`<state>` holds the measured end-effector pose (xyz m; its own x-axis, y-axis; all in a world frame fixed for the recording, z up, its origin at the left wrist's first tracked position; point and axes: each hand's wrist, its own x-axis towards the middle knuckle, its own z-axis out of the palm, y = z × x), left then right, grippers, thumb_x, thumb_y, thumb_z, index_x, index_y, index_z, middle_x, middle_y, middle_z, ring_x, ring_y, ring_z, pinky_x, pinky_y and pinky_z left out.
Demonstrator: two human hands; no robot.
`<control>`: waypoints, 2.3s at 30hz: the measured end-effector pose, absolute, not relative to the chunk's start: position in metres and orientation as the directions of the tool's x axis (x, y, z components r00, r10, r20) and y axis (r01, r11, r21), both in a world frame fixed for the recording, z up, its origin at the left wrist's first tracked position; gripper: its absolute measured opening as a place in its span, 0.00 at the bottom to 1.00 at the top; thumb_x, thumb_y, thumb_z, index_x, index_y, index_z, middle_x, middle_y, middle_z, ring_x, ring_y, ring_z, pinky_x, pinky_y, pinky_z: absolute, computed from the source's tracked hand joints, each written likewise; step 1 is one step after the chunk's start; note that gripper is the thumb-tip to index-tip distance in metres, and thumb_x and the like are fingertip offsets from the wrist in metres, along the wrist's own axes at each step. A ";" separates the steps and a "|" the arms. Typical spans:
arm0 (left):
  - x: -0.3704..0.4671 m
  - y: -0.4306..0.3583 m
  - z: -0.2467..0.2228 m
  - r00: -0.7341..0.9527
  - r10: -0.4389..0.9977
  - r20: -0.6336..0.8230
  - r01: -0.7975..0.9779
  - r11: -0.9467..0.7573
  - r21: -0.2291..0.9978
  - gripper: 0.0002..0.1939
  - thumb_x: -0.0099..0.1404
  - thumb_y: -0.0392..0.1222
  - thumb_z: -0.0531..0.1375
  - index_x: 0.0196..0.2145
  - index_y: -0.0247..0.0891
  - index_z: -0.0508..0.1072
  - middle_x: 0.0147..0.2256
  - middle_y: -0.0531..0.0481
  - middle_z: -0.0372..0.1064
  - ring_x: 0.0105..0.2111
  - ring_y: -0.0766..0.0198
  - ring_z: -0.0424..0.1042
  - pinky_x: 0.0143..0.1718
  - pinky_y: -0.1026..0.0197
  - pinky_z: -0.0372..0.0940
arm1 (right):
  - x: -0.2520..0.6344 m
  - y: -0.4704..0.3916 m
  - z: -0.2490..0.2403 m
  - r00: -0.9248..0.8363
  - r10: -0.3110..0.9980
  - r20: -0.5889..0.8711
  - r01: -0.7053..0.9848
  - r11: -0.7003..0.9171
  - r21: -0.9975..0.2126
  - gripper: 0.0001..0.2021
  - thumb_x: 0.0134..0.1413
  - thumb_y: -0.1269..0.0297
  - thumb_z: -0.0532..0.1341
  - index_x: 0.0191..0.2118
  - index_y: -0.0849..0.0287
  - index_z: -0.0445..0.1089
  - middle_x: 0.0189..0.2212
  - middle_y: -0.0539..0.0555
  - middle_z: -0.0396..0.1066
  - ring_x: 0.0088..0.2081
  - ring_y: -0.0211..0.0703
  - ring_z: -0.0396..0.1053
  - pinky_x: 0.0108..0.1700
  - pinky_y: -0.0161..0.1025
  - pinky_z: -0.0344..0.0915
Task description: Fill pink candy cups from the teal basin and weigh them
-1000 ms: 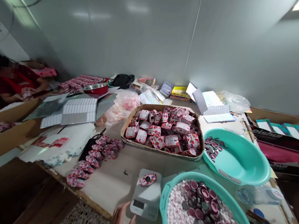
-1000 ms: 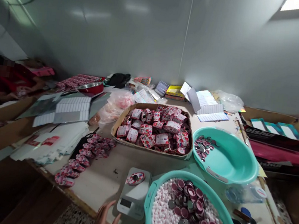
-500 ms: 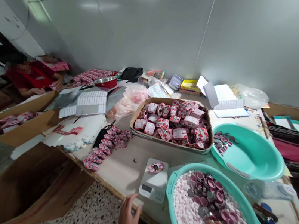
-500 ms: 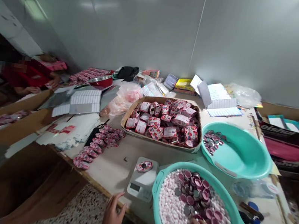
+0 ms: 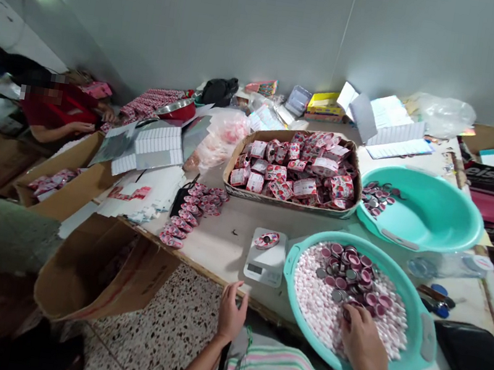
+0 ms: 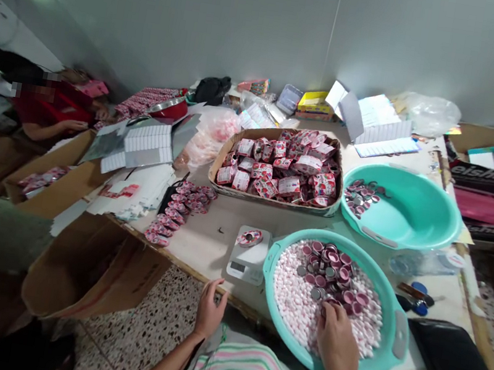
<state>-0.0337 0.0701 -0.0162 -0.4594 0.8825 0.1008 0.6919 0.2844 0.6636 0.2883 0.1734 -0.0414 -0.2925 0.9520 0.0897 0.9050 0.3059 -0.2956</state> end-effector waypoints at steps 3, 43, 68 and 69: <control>-0.032 0.069 -0.017 -0.454 0.888 0.079 0.687 0.292 0.665 0.13 0.64 0.37 0.53 0.47 0.37 0.66 0.44 0.42 0.67 0.46 0.56 0.67 0.49 0.49 0.64 | 0.289 0.174 -0.037 -0.277 0.959 0.067 0.917 0.284 -0.280 0.16 0.61 0.62 0.47 0.45 0.63 0.67 0.39 0.60 0.65 0.37 0.48 0.65 0.39 0.42 0.64; -0.096 0.127 0.009 -0.281 0.958 0.061 0.701 0.161 0.695 0.12 0.64 0.38 0.54 0.46 0.39 0.66 0.42 0.45 0.68 0.46 0.56 0.67 0.49 0.50 0.64 | 0.146 0.235 0.059 -0.086 0.994 0.067 0.540 0.103 -0.835 0.16 0.57 0.53 0.56 0.38 0.59 0.75 0.37 0.57 0.73 0.32 0.43 0.70 0.35 0.39 0.68; -0.138 0.137 0.004 -0.318 0.948 0.013 0.665 0.213 0.715 0.11 0.64 0.36 0.53 0.46 0.39 0.66 0.42 0.45 0.68 0.46 0.57 0.67 0.48 0.53 0.65 | 0.059 0.274 0.027 -0.296 0.954 0.037 0.587 0.213 -0.781 0.13 0.59 0.57 0.55 0.39 0.58 0.72 0.36 0.56 0.69 0.30 0.40 0.67 0.34 0.37 0.66; -0.138 0.140 0.004 -0.310 0.950 0.021 0.669 0.202 0.715 0.11 0.64 0.36 0.54 0.45 0.39 0.66 0.42 0.45 0.68 0.46 0.58 0.67 0.48 0.53 0.65 | 0.057 0.275 0.029 -0.296 0.954 0.038 0.578 0.211 -0.788 0.13 0.59 0.57 0.54 0.38 0.58 0.72 0.36 0.56 0.70 0.30 0.40 0.67 0.34 0.37 0.66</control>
<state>-0.1380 0.1402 0.0044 -0.3100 0.9505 0.0211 0.6691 0.2024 0.7151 0.0565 0.2748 0.0286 -0.2964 0.9543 0.0380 0.5784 0.2110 -0.7880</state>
